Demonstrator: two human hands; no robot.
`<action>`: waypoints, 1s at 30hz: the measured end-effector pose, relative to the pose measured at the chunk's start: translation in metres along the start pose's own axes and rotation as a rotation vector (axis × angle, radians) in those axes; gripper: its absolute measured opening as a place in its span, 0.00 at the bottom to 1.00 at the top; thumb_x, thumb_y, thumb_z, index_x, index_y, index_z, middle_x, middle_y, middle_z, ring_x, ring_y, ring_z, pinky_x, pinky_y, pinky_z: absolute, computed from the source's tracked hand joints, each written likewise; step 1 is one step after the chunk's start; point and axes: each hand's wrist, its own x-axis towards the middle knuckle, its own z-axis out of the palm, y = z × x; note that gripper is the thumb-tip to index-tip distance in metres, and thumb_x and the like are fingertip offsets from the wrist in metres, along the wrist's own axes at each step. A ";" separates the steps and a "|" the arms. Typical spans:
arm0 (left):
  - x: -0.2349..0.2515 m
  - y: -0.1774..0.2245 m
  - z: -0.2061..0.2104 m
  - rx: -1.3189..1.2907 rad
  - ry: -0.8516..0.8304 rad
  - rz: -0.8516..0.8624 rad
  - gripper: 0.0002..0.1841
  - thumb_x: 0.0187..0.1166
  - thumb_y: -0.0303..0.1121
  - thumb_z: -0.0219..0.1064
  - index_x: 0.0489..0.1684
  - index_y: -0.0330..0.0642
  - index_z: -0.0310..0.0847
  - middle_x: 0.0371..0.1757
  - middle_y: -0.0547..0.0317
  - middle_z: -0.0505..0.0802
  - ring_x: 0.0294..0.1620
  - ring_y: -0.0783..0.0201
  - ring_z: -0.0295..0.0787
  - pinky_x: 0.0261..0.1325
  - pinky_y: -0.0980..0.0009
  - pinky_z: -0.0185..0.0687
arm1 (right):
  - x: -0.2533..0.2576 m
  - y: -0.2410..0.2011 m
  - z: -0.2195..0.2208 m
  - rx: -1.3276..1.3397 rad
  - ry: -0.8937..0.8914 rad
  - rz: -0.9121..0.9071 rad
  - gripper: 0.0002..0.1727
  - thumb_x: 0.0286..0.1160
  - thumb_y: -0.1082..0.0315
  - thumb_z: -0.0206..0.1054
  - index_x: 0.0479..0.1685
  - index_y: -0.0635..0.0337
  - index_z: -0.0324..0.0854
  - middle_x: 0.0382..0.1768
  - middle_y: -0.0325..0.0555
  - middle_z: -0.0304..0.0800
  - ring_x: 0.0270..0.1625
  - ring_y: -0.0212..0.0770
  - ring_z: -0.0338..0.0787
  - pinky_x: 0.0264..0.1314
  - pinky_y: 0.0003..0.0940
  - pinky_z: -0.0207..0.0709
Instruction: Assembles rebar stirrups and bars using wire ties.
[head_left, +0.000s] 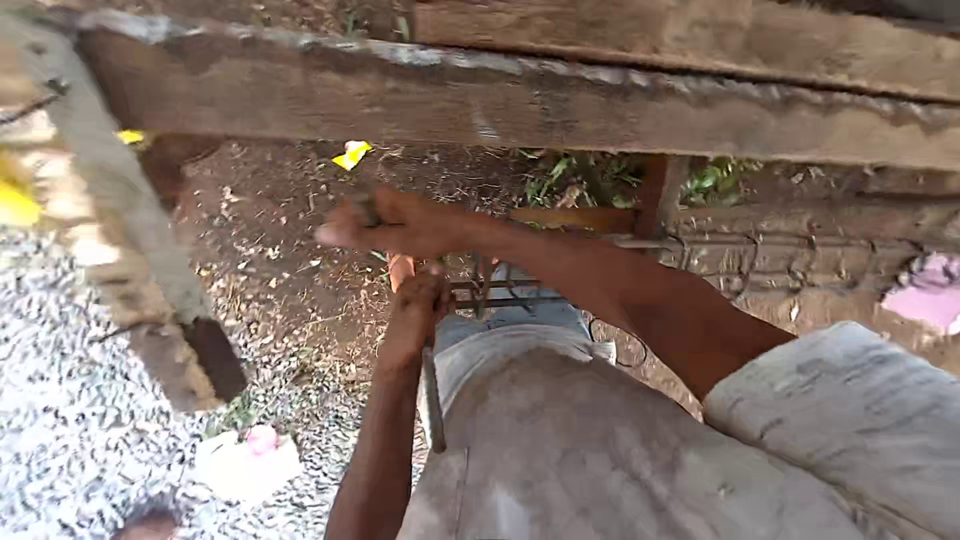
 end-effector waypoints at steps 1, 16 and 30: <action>0.001 -0.002 -0.002 -0.030 -0.002 0.013 0.24 0.93 0.43 0.48 0.21 0.50 0.78 0.15 0.72 0.79 0.15 0.77 0.71 0.23 0.79 0.73 | 0.004 0.005 -0.004 0.048 -0.022 -0.013 0.17 0.89 0.69 0.56 0.27 0.64 0.77 0.20 0.34 0.71 0.24 0.25 0.73 0.30 0.24 0.69; -0.006 0.000 0.000 -0.095 0.223 -0.049 0.06 0.74 0.18 0.67 0.35 0.40 0.82 0.22 0.67 0.83 0.19 0.77 0.76 0.24 0.80 0.75 | -0.007 -0.001 0.028 -0.298 -0.109 -0.249 0.14 0.80 0.71 0.60 0.34 0.69 0.91 0.29 0.50 0.94 0.34 0.43 0.93 0.42 0.43 0.85; 0.008 0.004 0.000 -0.152 -0.008 0.053 0.23 0.93 0.41 0.52 0.22 0.45 0.79 0.16 0.71 0.77 0.16 0.78 0.70 0.22 0.80 0.70 | 0.018 -0.007 -0.042 0.205 0.069 0.121 0.25 0.90 0.54 0.49 0.15 0.45 0.66 0.12 0.29 0.67 0.21 0.31 0.74 0.38 0.40 0.79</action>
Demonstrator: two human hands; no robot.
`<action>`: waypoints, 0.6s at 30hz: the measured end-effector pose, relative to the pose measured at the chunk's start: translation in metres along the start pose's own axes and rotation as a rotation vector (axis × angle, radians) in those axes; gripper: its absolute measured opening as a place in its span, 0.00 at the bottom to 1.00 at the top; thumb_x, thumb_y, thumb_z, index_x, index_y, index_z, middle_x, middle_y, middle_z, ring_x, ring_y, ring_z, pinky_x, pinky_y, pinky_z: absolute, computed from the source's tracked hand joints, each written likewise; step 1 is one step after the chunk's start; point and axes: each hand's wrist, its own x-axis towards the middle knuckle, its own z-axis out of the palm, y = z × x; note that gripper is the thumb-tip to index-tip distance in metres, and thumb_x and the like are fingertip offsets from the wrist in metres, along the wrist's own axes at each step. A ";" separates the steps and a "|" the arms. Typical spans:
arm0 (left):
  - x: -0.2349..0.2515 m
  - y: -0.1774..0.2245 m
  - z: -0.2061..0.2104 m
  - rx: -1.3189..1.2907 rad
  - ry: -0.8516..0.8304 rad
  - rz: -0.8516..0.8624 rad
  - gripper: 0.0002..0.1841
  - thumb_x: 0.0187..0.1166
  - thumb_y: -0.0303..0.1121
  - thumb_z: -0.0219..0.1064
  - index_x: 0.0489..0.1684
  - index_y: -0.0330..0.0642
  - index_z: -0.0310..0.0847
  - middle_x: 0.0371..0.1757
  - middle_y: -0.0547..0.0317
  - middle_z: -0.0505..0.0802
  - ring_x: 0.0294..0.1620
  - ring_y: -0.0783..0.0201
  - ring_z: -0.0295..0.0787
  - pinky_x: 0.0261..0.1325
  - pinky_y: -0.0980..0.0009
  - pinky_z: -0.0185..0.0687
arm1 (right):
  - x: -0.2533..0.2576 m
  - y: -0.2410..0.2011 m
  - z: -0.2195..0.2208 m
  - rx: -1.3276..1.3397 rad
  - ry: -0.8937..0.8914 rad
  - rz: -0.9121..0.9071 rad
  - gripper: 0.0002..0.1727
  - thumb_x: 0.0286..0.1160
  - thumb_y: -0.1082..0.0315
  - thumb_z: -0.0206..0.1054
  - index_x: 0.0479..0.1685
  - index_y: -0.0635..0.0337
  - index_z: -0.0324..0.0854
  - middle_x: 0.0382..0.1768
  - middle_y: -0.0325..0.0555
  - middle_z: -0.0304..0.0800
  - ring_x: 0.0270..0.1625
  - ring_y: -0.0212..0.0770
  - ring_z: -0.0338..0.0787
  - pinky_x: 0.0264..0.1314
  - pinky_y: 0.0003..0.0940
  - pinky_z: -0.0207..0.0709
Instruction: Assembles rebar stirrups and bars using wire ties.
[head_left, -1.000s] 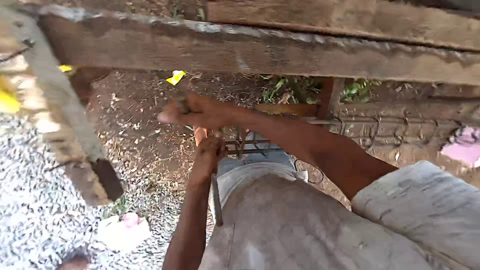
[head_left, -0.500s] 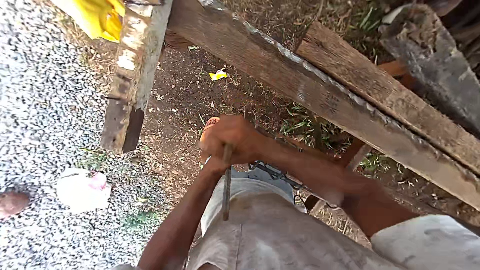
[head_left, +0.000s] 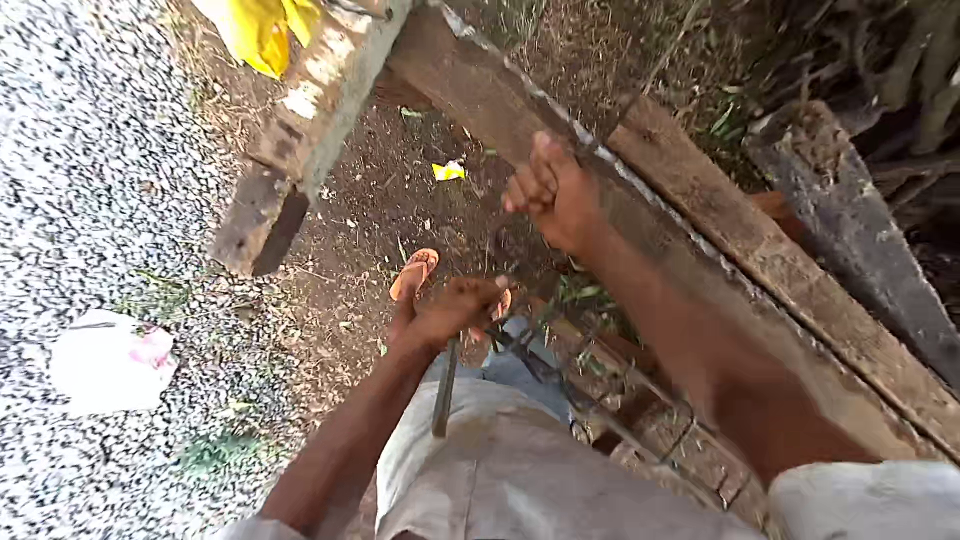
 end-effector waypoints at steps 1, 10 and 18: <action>-0.001 0.005 -0.004 -0.014 0.032 0.006 0.22 0.93 0.38 0.52 0.22 0.46 0.79 0.16 0.72 0.77 0.16 0.78 0.70 0.23 0.81 0.70 | 0.001 0.001 0.011 -0.075 -0.015 -0.056 0.24 0.91 0.56 0.48 0.17 0.47 0.67 0.14 0.29 0.68 0.22 0.31 0.75 0.37 0.38 0.79; 0.002 -0.004 0.001 -0.044 -0.007 0.007 0.25 0.93 0.43 0.52 0.19 0.46 0.77 0.14 0.70 0.75 0.15 0.77 0.67 0.22 0.80 0.66 | -0.003 -0.002 -0.026 0.129 0.013 0.150 0.27 0.93 0.52 0.45 0.14 0.41 0.65 0.13 0.27 0.68 0.24 0.31 0.76 0.48 0.42 0.82; -0.011 0.004 0.003 -0.111 0.114 -0.029 0.17 0.89 0.31 0.57 0.25 0.43 0.81 0.16 0.70 0.79 0.16 0.79 0.71 0.21 0.82 0.68 | -0.038 -0.005 0.008 -0.462 -0.422 -0.150 0.18 0.89 0.57 0.58 0.37 0.61 0.87 0.38 0.40 0.90 0.48 0.31 0.89 0.61 0.32 0.83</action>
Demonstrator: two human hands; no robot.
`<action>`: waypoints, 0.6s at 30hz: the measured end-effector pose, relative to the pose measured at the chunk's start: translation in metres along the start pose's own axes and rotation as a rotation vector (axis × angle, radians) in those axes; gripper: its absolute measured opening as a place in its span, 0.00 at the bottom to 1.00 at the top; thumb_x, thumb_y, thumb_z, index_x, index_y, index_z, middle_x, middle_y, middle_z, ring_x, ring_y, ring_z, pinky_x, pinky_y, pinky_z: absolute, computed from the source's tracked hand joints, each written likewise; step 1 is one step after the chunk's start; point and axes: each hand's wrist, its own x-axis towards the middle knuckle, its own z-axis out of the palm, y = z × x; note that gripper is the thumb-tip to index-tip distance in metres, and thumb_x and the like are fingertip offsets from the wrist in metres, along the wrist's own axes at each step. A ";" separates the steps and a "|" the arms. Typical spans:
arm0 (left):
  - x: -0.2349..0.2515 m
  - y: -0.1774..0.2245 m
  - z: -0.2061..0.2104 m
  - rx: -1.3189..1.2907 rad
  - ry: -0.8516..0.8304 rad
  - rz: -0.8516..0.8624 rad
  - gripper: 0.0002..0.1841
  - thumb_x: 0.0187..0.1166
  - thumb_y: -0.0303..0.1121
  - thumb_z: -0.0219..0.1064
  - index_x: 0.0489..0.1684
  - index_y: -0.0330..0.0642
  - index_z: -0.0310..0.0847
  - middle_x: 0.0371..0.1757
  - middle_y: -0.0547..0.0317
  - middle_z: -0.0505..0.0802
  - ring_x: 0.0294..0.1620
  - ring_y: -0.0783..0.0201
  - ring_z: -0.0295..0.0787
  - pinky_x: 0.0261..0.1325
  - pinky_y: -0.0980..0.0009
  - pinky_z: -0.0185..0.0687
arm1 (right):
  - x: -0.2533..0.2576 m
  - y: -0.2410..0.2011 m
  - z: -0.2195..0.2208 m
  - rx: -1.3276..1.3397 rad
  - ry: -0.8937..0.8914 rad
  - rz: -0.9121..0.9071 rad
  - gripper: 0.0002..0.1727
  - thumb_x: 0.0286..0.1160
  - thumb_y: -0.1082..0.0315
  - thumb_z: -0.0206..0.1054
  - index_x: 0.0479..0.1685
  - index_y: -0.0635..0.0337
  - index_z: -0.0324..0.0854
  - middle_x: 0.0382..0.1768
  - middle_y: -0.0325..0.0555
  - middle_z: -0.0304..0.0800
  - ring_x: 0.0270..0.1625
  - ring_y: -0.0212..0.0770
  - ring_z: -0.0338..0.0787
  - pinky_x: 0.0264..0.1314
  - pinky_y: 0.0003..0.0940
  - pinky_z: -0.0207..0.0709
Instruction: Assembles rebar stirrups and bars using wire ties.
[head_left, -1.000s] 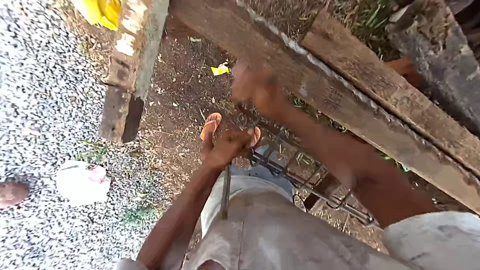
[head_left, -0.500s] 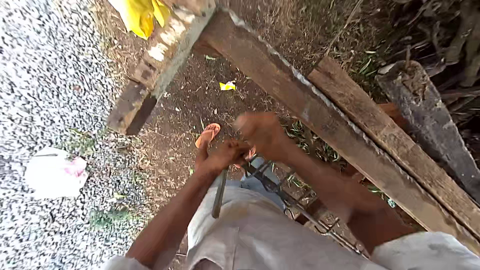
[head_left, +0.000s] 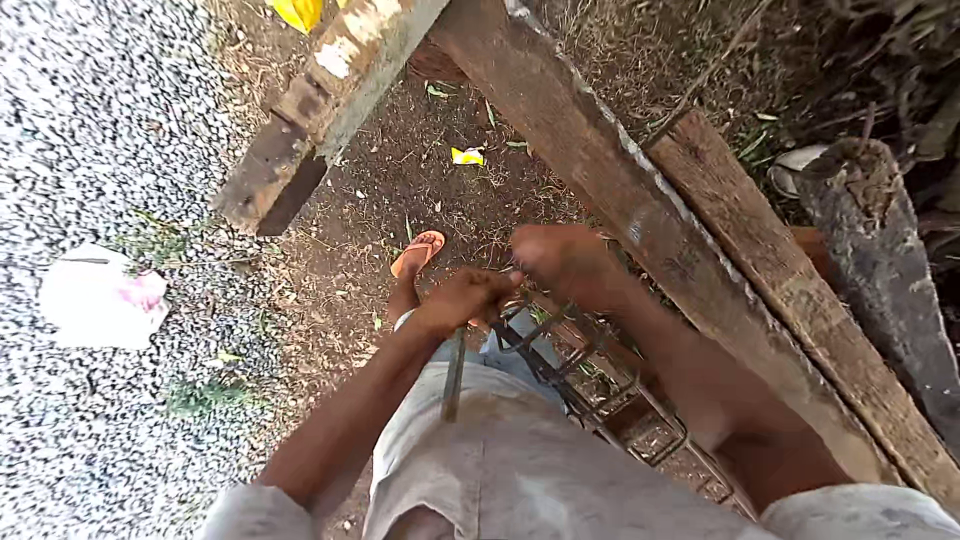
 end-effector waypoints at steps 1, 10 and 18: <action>0.005 -0.006 0.000 0.020 -0.037 -0.008 0.21 0.92 0.39 0.56 0.21 0.43 0.79 0.14 0.69 0.76 0.14 0.78 0.67 0.18 0.82 0.64 | 0.000 0.014 -0.018 0.259 0.149 0.120 0.21 0.89 0.53 0.57 0.29 0.54 0.86 0.30 0.35 0.90 0.41 0.30 0.90 0.58 0.34 0.86; -0.002 0.007 0.002 -0.035 0.024 -0.008 0.20 0.90 0.31 0.57 0.19 0.44 0.81 0.14 0.71 0.78 0.13 0.80 0.68 0.18 0.84 0.64 | -0.013 0.000 0.002 -0.025 0.012 0.049 0.24 0.90 0.46 0.54 0.35 0.52 0.88 0.35 0.35 0.89 0.47 0.30 0.89 0.60 0.35 0.84; -0.003 0.009 0.005 -0.065 0.004 0.002 0.22 0.88 0.26 0.54 0.15 0.44 0.79 0.12 0.72 0.77 0.12 0.82 0.67 0.17 0.86 0.65 | -0.019 -0.019 0.015 -0.189 -0.066 0.027 0.21 0.89 0.54 0.57 0.30 0.59 0.82 0.32 0.40 0.84 0.42 0.32 0.85 0.52 0.33 0.81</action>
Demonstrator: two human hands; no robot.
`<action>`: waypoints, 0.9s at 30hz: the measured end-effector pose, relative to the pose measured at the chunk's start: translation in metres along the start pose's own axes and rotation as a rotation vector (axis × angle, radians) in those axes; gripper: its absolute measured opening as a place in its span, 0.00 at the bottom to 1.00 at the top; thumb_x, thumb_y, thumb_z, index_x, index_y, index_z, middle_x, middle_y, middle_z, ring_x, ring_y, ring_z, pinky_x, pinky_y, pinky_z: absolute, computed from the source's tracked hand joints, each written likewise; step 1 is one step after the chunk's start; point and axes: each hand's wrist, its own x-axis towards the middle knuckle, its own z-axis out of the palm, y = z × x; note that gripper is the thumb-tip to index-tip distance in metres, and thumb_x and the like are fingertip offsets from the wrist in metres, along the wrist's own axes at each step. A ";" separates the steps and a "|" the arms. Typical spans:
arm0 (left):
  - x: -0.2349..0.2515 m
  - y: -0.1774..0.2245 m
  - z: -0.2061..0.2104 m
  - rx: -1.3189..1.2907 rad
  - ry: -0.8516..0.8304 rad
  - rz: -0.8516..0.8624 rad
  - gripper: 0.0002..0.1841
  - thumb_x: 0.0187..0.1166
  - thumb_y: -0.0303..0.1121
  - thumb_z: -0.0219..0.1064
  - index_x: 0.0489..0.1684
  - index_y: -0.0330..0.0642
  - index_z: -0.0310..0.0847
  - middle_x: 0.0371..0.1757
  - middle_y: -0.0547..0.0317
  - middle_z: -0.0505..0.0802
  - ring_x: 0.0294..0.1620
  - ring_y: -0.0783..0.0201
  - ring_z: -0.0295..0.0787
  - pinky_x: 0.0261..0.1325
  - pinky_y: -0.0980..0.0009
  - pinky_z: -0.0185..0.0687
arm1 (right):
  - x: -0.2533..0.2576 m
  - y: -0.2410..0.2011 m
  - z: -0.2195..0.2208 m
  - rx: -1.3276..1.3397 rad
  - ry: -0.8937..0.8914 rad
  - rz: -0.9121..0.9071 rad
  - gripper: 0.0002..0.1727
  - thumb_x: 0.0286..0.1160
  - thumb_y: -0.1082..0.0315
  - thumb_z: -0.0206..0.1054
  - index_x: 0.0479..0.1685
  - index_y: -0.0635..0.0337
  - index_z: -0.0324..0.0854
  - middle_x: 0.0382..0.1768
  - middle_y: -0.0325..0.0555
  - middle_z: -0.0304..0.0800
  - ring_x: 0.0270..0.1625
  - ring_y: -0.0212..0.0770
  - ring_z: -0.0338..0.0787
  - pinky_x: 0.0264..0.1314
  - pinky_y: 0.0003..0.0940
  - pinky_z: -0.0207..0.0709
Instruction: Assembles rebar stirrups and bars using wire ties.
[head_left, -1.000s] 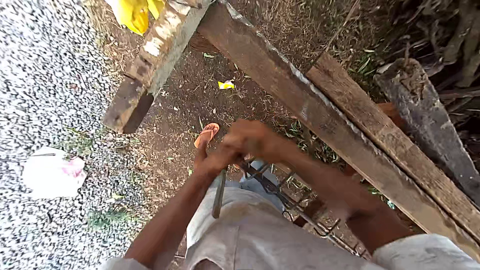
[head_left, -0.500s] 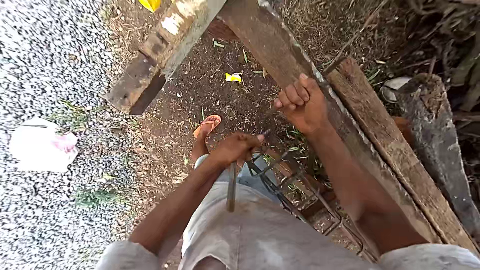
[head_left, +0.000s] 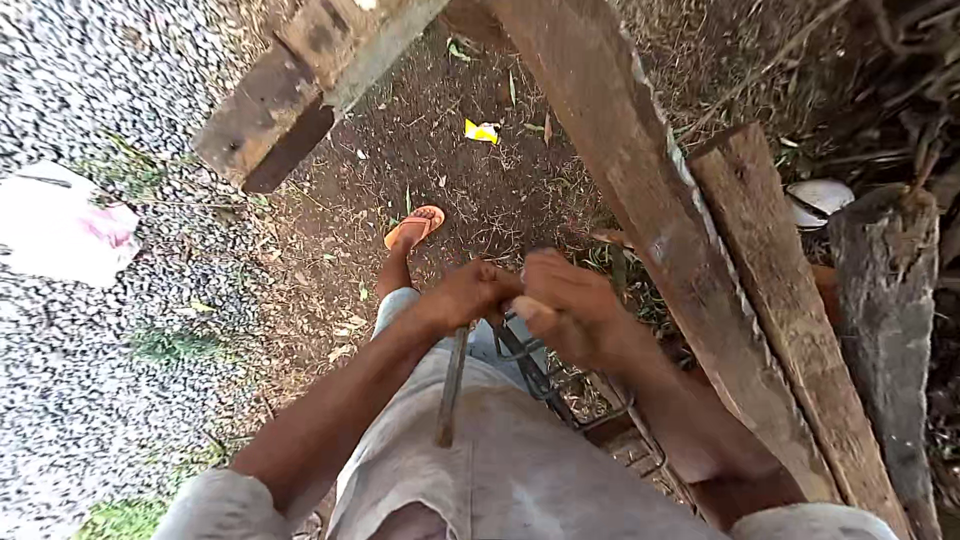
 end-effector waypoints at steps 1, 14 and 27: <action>0.005 -0.002 -0.004 -0.014 -0.025 -0.003 0.22 0.90 0.30 0.55 0.16 0.44 0.80 0.13 0.72 0.76 0.13 0.81 0.67 0.19 0.84 0.64 | 0.001 0.012 -0.013 0.089 0.013 0.021 0.24 0.90 0.48 0.55 0.31 0.55 0.84 0.33 0.36 0.87 0.44 0.30 0.87 0.55 0.33 0.83; 0.017 -0.019 -0.008 -0.017 -0.099 0.016 0.24 0.91 0.40 0.57 0.16 0.42 0.79 0.14 0.69 0.74 0.15 0.77 0.65 0.22 0.80 0.63 | -0.008 0.021 -0.032 0.283 0.124 0.092 0.25 0.91 0.44 0.53 0.30 0.50 0.82 0.31 0.33 0.86 0.44 0.33 0.89 0.63 0.42 0.84; 0.020 -0.021 -0.011 0.020 -0.060 0.007 0.23 0.91 0.41 0.58 0.19 0.42 0.82 0.15 0.68 0.77 0.15 0.77 0.67 0.21 0.81 0.63 | -0.008 0.018 -0.026 0.330 0.282 0.189 0.24 0.93 0.48 0.51 0.34 0.54 0.82 0.33 0.37 0.88 0.47 0.41 0.92 0.67 0.50 0.85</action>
